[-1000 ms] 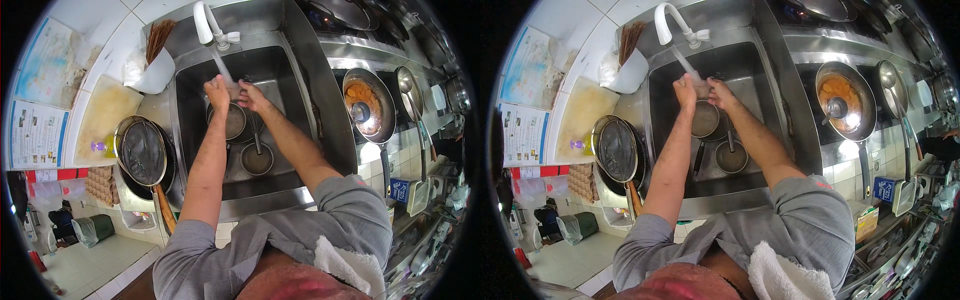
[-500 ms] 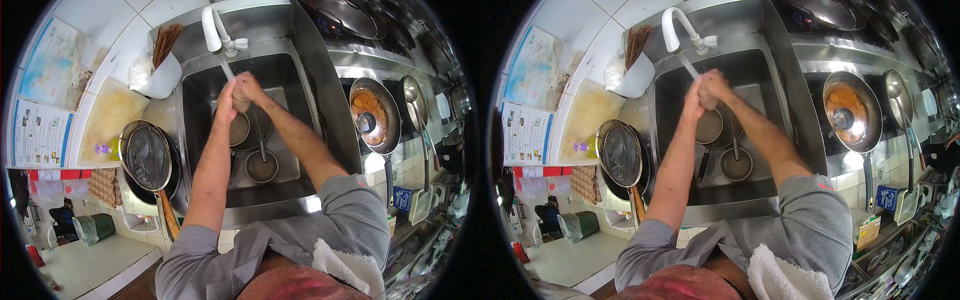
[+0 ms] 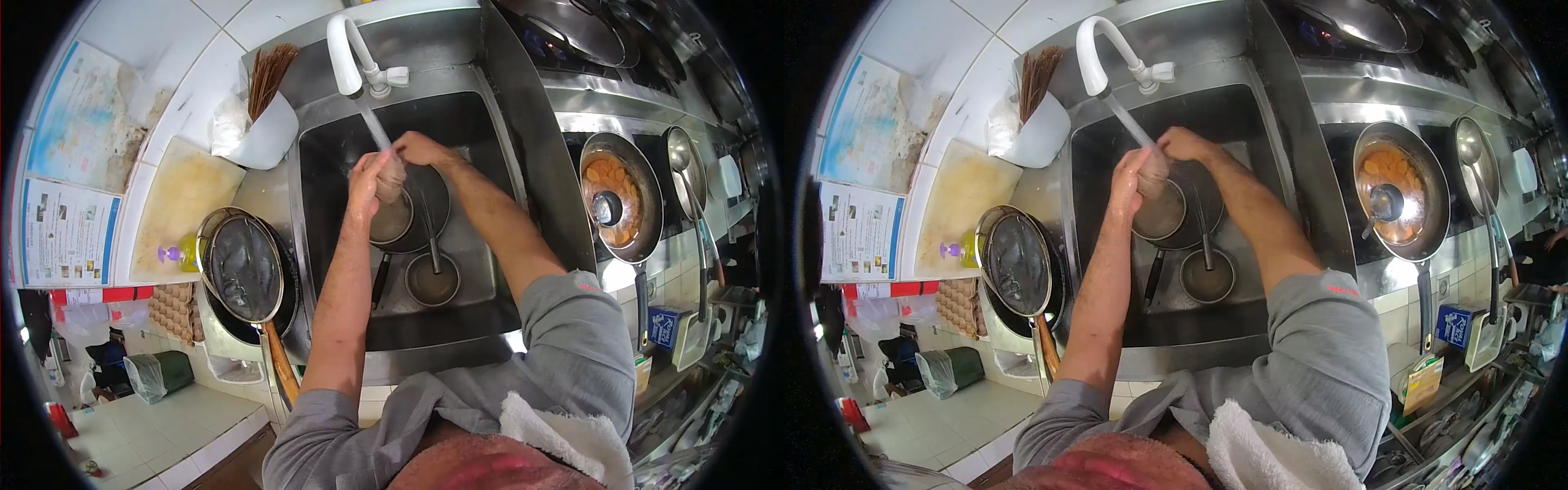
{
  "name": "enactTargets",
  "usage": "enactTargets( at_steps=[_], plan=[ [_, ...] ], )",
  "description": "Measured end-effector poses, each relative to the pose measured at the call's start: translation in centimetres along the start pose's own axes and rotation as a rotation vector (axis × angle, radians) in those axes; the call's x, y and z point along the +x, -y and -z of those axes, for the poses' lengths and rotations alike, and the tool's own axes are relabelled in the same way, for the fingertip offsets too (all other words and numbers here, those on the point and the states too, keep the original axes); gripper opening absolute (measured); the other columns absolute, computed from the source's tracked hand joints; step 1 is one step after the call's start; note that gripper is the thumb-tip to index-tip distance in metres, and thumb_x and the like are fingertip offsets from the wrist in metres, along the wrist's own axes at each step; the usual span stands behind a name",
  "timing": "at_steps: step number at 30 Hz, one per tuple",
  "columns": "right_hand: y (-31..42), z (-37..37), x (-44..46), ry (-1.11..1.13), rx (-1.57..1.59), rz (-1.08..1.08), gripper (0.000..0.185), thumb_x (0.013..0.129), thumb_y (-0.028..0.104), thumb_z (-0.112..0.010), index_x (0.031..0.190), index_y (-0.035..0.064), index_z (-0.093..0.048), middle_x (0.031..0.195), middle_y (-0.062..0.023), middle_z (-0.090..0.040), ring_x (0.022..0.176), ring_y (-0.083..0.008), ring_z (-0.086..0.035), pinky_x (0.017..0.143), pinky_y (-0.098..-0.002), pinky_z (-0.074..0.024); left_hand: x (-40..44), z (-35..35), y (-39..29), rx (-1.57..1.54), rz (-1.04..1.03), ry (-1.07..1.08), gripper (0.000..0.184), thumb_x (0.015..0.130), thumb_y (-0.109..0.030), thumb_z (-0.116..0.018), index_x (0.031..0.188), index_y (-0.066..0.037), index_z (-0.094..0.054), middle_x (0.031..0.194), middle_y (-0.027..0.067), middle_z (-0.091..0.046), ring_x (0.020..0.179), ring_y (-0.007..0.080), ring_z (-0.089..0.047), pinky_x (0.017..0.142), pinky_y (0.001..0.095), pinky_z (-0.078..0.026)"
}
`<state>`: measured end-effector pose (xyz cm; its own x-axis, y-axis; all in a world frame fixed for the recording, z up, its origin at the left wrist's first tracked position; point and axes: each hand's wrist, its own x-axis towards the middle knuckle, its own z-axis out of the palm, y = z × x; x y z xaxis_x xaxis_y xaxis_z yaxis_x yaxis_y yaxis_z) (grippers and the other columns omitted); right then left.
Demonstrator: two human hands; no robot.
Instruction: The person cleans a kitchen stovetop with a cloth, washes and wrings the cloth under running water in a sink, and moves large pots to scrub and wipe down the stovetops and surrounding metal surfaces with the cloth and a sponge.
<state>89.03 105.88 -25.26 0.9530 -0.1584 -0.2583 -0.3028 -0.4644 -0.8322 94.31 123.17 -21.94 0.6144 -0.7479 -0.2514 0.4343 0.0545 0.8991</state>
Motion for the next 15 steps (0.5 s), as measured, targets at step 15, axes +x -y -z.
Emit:
enactTargets(
  at_steps=[15],
  plan=[
    [-0.9, 3.5, 2.7, -0.821, -0.065, 0.119, 0.026, 0.084, 0.009, -0.05, 0.105, 0.001, -0.063, 0.095, -0.0173, -0.065, 0.088, -0.0273, -0.063, 0.079, -0.0349, -0.048, 1.5, -1.4, -1.9, 0.195, -0.24, -0.138, 0.026, 0.074, -0.02, -0.074, 0.083, 0.0, -0.059, 0.075, 0.0014, -0.058, 0.069, 0.0085, -0.052, 0.064, 0.0239, -0.044]
  ],
)
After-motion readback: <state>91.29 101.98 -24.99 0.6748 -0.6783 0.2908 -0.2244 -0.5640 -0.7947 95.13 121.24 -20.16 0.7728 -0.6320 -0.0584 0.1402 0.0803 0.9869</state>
